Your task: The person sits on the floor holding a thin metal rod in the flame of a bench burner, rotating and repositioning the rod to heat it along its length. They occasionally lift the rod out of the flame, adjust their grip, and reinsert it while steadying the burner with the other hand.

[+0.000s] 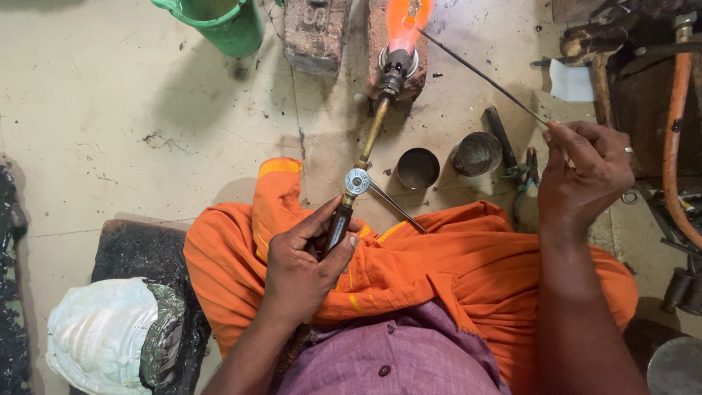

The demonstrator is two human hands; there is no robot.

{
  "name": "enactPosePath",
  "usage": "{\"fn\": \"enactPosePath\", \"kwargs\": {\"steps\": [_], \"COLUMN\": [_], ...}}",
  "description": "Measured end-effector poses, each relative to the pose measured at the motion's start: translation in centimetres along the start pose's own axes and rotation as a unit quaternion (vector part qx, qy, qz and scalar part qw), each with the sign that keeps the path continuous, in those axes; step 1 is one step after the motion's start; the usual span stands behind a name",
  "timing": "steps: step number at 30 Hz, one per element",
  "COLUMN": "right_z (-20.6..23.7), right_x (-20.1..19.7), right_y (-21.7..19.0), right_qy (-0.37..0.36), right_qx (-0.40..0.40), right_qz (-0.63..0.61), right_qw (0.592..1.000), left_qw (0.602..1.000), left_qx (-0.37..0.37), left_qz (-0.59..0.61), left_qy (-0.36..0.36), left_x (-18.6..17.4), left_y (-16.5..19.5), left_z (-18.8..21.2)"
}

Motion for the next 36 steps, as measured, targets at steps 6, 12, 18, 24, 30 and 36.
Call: {"fn": "enactPosePath", "kwargs": {"steps": [6,12,18,24,30,36], "right_z": [0.0,0.3,0.4,0.2,-0.1,-0.1], "right_x": [-0.3,-0.8,-0.7,-0.2,-0.1,0.2], "right_y": [-0.4,0.4,0.6,-0.2,-0.3,-0.1], "right_qy": [0.003,0.008,0.002,0.002,0.008,-0.002], "right_qx": [-0.011,0.015,0.023,-0.011,-0.009,0.008], "right_qz": [0.009,-0.014,-0.003,-0.008,0.007,0.002], "right_qw": [1.0,1.0,1.0,1.0,1.0,1.0], "left_qw": [1.0,1.0,1.0,1.0,1.0,1.0], "left_qx": [0.005,0.029,0.004,0.011,0.002,0.01], "left_qz": [0.01,0.002,0.001,0.009,0.011,0.012], "left_qy": [-0.008,-0.008,-0.004,-0.009,-0.001,-0.01], "left_x": [0.3,0.2,0.0,0.2,0.0,0.1], "left_y": [0.1,0.8,0.2,0.1,-0.1,0.1], "left_z": [0.0,0.4,0.5,0.4,0.2,0.2]}}
Point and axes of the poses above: each hand's wrist, its own z-axis away from the middle knuckle, its own x-axis out of the palm, y = z × x, the point moved 10 cm from there along -z, towards the middle knuckle, and after that the axes turned 8 degrees about -z, right-handed, at the moved point
